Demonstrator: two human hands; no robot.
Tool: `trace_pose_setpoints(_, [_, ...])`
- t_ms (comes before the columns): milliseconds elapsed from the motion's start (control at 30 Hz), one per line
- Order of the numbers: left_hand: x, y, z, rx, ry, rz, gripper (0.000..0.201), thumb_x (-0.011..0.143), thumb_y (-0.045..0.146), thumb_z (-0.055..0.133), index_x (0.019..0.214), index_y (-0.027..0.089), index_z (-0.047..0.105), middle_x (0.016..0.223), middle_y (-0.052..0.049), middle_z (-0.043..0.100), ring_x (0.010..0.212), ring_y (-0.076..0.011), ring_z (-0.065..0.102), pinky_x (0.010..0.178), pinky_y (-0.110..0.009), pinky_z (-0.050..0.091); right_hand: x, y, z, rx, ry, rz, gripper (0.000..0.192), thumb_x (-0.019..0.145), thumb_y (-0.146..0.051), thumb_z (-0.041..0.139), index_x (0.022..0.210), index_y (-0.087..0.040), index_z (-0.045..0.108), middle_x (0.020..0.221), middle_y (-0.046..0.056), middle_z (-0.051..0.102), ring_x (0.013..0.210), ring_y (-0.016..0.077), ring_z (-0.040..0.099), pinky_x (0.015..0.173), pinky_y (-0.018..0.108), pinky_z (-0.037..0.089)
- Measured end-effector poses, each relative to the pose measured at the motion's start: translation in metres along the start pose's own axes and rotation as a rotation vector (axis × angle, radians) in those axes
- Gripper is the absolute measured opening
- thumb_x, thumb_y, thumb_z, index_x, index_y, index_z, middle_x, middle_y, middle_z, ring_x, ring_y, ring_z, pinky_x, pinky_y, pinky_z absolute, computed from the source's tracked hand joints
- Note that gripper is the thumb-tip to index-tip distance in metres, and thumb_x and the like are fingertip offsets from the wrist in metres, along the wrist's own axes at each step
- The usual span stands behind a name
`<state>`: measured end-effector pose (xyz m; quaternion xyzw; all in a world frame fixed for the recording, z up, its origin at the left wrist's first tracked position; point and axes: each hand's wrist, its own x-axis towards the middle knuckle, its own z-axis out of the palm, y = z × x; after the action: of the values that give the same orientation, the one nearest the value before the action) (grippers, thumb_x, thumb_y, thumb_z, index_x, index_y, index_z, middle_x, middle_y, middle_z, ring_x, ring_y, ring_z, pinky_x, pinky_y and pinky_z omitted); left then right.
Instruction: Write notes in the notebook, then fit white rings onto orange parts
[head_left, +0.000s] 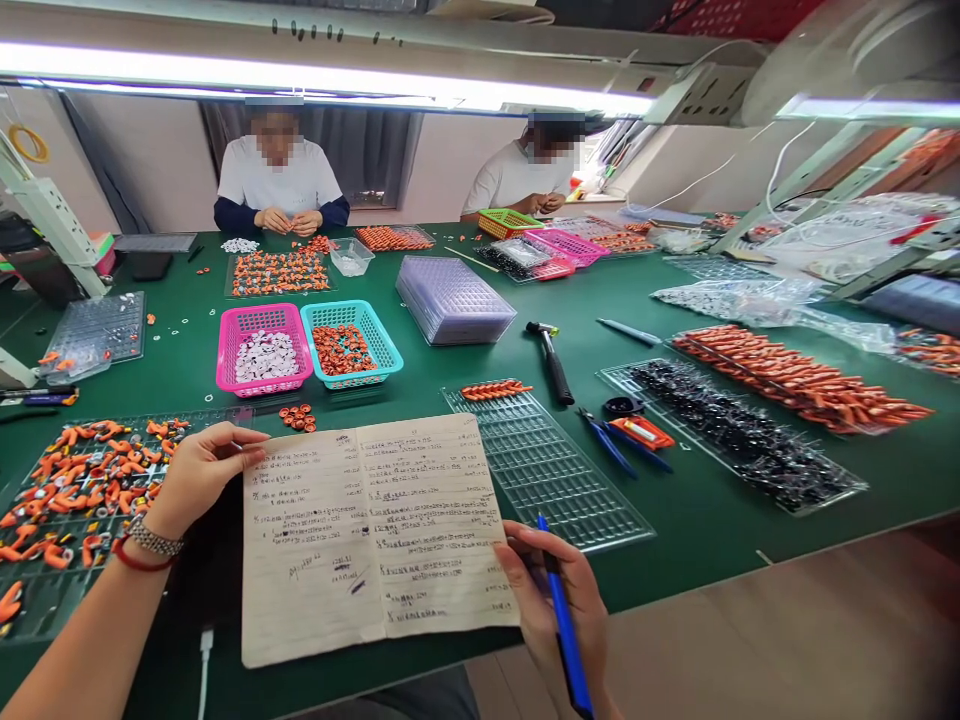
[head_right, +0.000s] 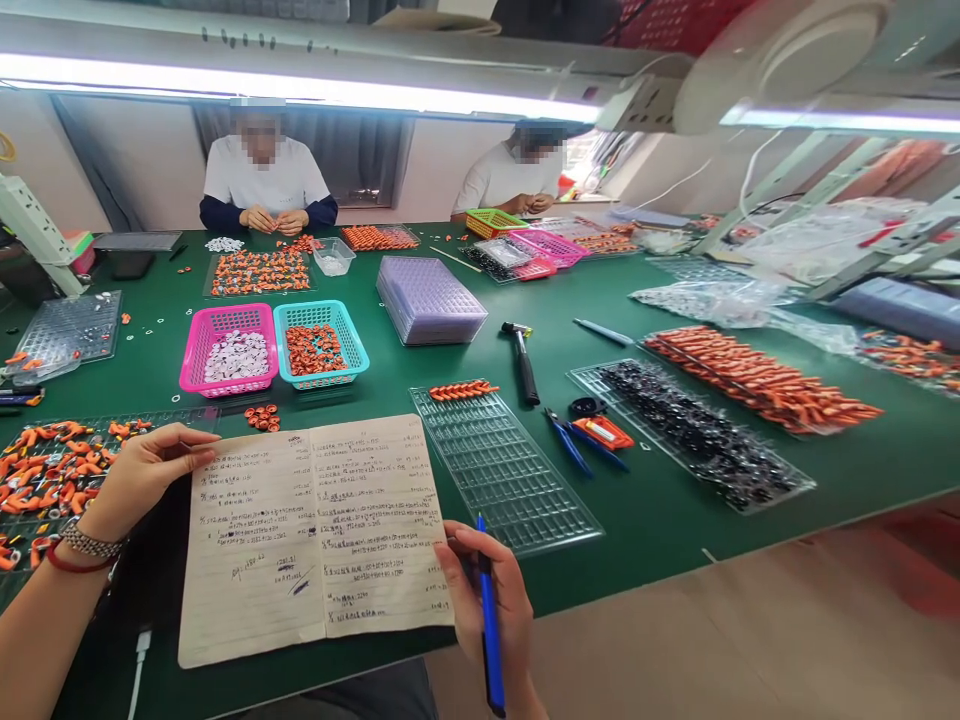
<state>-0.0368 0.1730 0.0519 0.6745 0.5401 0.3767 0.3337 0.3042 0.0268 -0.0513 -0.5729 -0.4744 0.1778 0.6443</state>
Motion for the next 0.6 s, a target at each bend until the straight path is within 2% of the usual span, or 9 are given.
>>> trace_pose_setpoints(167, [-0.0008, 0.0005, 0.0028, 0.038, 0.055, 0.072, 0.023, 0.070, 0.046, 0.078, 0.076, 0.024, 0.078, 0.074, -0.004, 0.077, 0.068, -0.0215, 0.068, 0.060, -0.029, 0.055, -0.0004, 0.0001, 0.0004, 0.009, -0.010, -0.018, 0.017, 0.084, -0.025, 0.070, 0.099, -0.024, 0.062, 0.098, 0.008, 0.073, 0.088, 0.0241, 0.073, 0.070, 0.036, 0.063])
trace_pose_setpoints(400, [-0.0023, 0.0016, 0.0062, 0.149, 0.157, 0.258, 0.011, 0.076, 0.035, 0.072, 0.078, 0.027, 0.080, 0.085, -0.003, 0.072, 0.079, -0.0211, 0.066, 0.072, -0.031, 0.054, -0.0005, -0.0018, 0.0012, 0.011, -0.003, -0.010, 0.017, 0.084, -0.028, 0.070, 0.097, -0.024, 0.061, 0.099, 0.009, 0.074, 0.085, 0.0249, 0.073, 0.067, 0.037, 0.064])
trace_pose_setpoints(600, [-0.0040, 0.0037, 0.0079, 0.240, 0.197, 0.351, 0.013, 0.079, 0.028, 0.067, 0.078, 0.028, 0.080, 0.089, -0.003, 0.070, 0.083, -0.0210, 0.066, 0.078, -0.033, 0.053, -0.0017, 0.0002, 0.0017, 0.014, 0.012, -0.023, 0.018, 0.082, -0.025, 0.071, 0.098, -0.024, 0.062, 0.099, 0.007, 0.074, 0.083, 0.0239, 0.074, 0.067, 0.036, 0.063])
